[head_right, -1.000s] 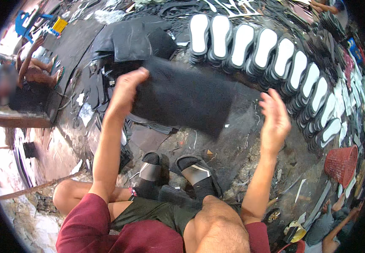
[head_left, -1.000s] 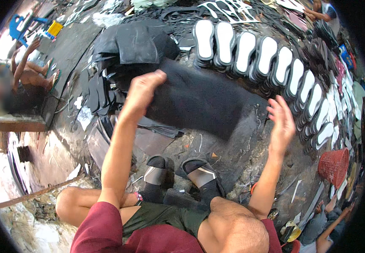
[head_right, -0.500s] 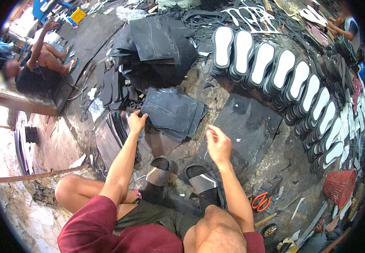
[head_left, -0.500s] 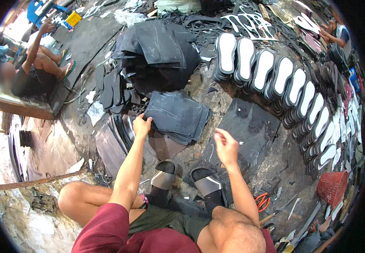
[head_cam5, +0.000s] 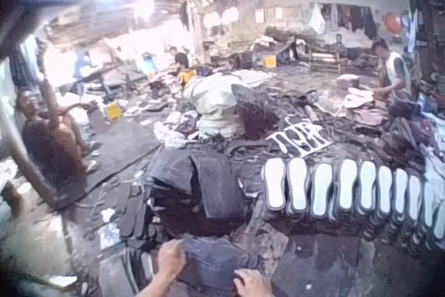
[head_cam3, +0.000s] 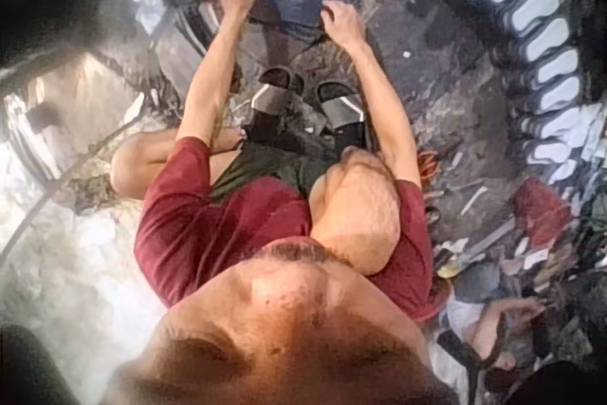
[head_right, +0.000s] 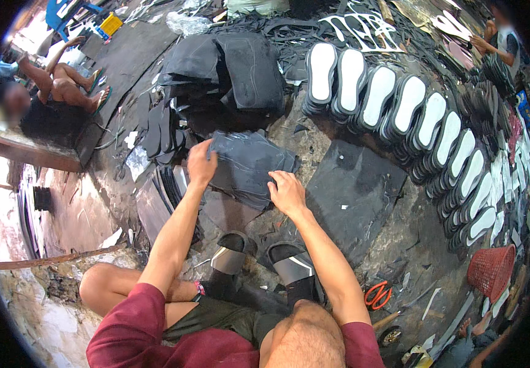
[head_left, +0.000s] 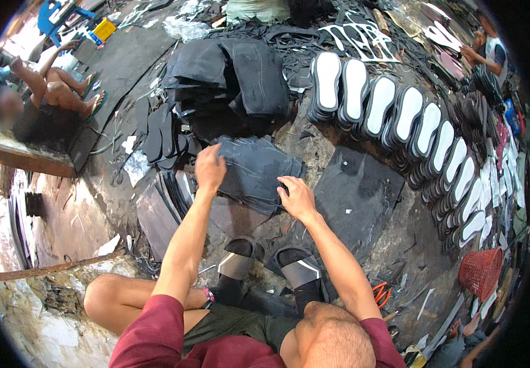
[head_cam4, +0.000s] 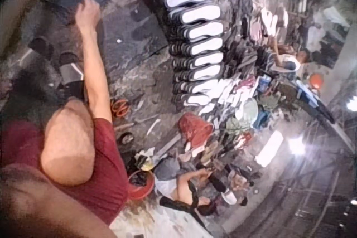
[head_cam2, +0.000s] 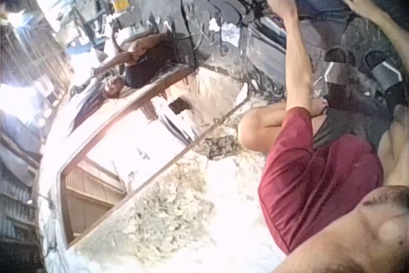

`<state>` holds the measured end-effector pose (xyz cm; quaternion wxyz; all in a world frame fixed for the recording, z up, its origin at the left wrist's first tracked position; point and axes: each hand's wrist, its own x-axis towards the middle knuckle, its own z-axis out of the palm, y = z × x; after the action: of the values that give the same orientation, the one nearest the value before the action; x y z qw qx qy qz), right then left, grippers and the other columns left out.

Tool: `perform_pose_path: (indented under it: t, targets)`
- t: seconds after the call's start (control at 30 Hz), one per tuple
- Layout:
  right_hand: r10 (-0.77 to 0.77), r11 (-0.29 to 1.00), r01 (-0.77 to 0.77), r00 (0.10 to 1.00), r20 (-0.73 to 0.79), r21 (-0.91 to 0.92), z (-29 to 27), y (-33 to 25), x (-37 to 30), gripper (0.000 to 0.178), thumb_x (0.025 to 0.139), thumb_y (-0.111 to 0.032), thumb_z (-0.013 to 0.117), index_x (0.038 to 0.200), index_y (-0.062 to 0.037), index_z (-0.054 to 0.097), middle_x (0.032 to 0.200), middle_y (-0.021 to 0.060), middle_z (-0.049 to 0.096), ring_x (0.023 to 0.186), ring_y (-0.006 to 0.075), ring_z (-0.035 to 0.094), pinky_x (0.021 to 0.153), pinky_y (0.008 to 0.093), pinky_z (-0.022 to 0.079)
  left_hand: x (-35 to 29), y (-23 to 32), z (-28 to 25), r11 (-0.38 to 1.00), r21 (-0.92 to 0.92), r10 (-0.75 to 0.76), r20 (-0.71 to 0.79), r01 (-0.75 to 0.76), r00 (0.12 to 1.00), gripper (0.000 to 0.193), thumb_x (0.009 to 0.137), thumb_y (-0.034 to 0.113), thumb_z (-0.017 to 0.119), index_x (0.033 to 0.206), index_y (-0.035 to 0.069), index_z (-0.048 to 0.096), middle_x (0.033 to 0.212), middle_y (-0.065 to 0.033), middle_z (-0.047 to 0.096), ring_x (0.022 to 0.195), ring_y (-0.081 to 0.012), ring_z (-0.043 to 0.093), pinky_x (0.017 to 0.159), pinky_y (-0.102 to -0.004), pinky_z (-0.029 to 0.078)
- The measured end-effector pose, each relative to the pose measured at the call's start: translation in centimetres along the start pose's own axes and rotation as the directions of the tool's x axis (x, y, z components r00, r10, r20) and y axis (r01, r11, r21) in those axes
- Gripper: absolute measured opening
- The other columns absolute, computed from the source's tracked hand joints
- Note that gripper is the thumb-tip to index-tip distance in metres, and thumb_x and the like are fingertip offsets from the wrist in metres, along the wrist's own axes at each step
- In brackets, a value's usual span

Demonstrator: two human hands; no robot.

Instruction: The person sits on the floor and repeatedly picks up black shoe insoles, flips them over, and places them into a stack. The person also handles white insoles and places them into a separate stack. The workspace is cluttered with insoles and tools.

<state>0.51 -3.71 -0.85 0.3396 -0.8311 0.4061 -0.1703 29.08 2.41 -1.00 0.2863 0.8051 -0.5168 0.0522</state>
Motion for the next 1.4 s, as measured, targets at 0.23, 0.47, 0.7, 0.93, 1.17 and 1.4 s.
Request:
perform_pose_path:
  t: [0.23, 0.47, 0.7, 0.93, 1.17, 1.4]
  targets:
    - [-0.074, 0.997, 0.073, 0.994, -0.075, -0.019, -0.5, -1.0, -0.8, 0.033, 0.090, -0.021, 0.068, 0.121, -0.0096, 0.069, 0.127, 0.0097, 0.067, 0.122, 0.0306, 0.059, 0.102, 0.0449, 0.048, 4.9, -0.4, 4.4, 0.951, -0.127, 0.301, 0.582, -0.281, 0.756, 0.053, 0.077, 0.026, 0.077, 0.124, 0.003, 0.067, 0.128, -0.0191, 0.064, 0.124, -0.0372, 0.057, 0.106, -0.0470, 0.046]
    - [0.064, 0.990, -0.061, 0.998, -0.016, 0.130, 0.0, 0.0, -1.1, 0.043, 0.093, -0.034, 0.067, 0.126, -0.0068, 0.066, 0.133, 0.0164, 0.063, 0.122, 0.0349, 0.059, 0.104, 0.0436, 0.046, 9.2, 0.3, 3.0, 0.980, 0.026, 0.070, 0.884, -0.197, 0.461, 0.034, 0.066, 0.034, 0.085, 0.088, 0.011, 0.071, 0.081, -0.0113, 0.071, 0.084, -0.0344, 0.070, 0.077, -0.0453, 0.052]
    - [0.226, 0.848, -0.210, 0.974, 0.026, 0.486, 0.5, 0.4, -1.2, 0.085, 0.088, -0.050, 0.073, 0.150, -0.0012, 0.041, 0.130, 0.0201, 0.052, 0.123, 0.0365, 0.053, 0.109, 0.0425, 0.041, 4.5, 2.3, -2.4, 0.960, -0.252, 0.243, 0.966, 0.122, 0.083, 0.018, 0.082, 0.017, 0.073, 0.083, 0.009, 0.056, 0.101, -0.0137, 0.070, 0.142, -0.0331, 0.044, 0.122, -0.0475, 0.022]
    - [-0.366, 0.838, 0.316, 0.930, -0.029, -0.445, -1.8, -5.9, -0.5, 0.078, 0.068, -0.025, 0.085, 0.140, -0.0238, 0.055, 0.155, 0.0202, 0.036, 0.143, 0.0390, 0.039, 0.117, 0.0481, 0.034, -0.7, 4.9, -5.4, 0.984, -0.173, 0.169, 0.982, 0.043, 0.088, 0.029, 0.081, 0.036, 0.076, 0.093, 0.012, 0.065, 0.132, -0.0270, 0.062, 0.149, -0.0504, 0.022, 0.124, -0.0547, 0.010]
    - [-0.623, 0.640, 0.696, 0.718, 0.309, -0.325, 0.6, -6.9, -3.8, 0.012, 0.080, -0.019, 0.063, 0.085, -0.0088, 0.068, 0.079, 0.0033, 0.066, 0.079, 0.0189, 0.068, 0.076, 0.0360, 0.048, 2.2, 0.5, -4.7, 0.739, 0.050, -0.012, 0.998, 0.671, -0.061, 0.053, 0.090, 0.062, 0.059, 0.100, 0.013, 0.076, 0.135, -0.0072, 0.063, 0.129, -0.0210, 0.049, 0.117, -0.0399, 0.027]
    - [-0.831, 0.544, 0.836, 0.548, 0.097, -0.066, -6.5, -10.3, -9.2, 0.023, 0.078, -0.021, 0.065, 0.097, -0.0092, 0.067, 0.093, 0.0035, 0.070, 0.084, 0.0182, 0.069, 0.075, 0.0342, 0.051, 0.1, -0.2, -5.3, 0.979, -0.135, 0.151, 0.983, 0.152, -0.100, 0.059, 0.099, 0.057, 0.045, 0.143, 0.020, 0.060, 0.166, -0.0130, 0.024, 0.157, -0.0264, 0.009, 0.123, -0.0529, -0.012]
